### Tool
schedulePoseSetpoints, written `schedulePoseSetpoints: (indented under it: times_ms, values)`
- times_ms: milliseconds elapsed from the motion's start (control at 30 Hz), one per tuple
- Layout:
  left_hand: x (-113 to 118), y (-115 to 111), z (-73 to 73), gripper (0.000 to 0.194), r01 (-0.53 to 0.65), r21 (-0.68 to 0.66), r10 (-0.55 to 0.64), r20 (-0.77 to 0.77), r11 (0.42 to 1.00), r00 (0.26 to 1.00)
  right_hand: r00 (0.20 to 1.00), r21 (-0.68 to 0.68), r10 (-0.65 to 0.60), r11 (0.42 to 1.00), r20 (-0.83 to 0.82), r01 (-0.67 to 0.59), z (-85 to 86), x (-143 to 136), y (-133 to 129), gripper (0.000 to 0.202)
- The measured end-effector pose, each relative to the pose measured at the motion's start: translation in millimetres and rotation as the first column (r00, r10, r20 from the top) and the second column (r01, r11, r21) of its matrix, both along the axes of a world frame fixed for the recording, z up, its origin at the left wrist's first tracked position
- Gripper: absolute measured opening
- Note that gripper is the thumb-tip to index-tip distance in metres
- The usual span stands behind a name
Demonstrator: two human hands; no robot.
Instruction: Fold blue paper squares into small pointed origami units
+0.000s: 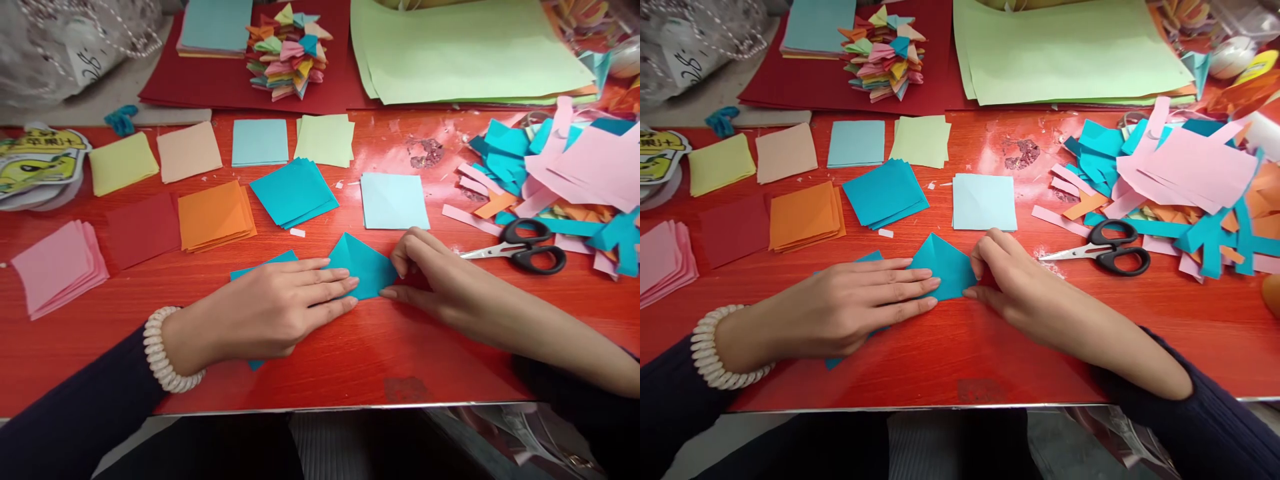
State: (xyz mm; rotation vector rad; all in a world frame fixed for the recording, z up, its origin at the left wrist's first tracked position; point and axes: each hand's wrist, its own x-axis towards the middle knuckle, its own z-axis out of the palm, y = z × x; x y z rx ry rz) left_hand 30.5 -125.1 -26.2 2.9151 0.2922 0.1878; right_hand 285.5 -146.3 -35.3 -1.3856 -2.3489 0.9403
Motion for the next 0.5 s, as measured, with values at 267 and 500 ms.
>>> schedulePoseSetpoints:
  times_ms: [267,500]
  values:
    - [-1,5,-3.4,0.041,-0.007,-0.167,0.015,0.047,0.986,0.999,0.976,0.155,0.220,0.964,-0.003,-0.216,7.7,17,8,0.028]
    - [4,4,-2.3,0.024,-0.065,0.051,0.058,0.116,0.997,0.992,0.931,0.501,0.350,0.790,0.103,-0.353,-2.9,7,2,0.020]
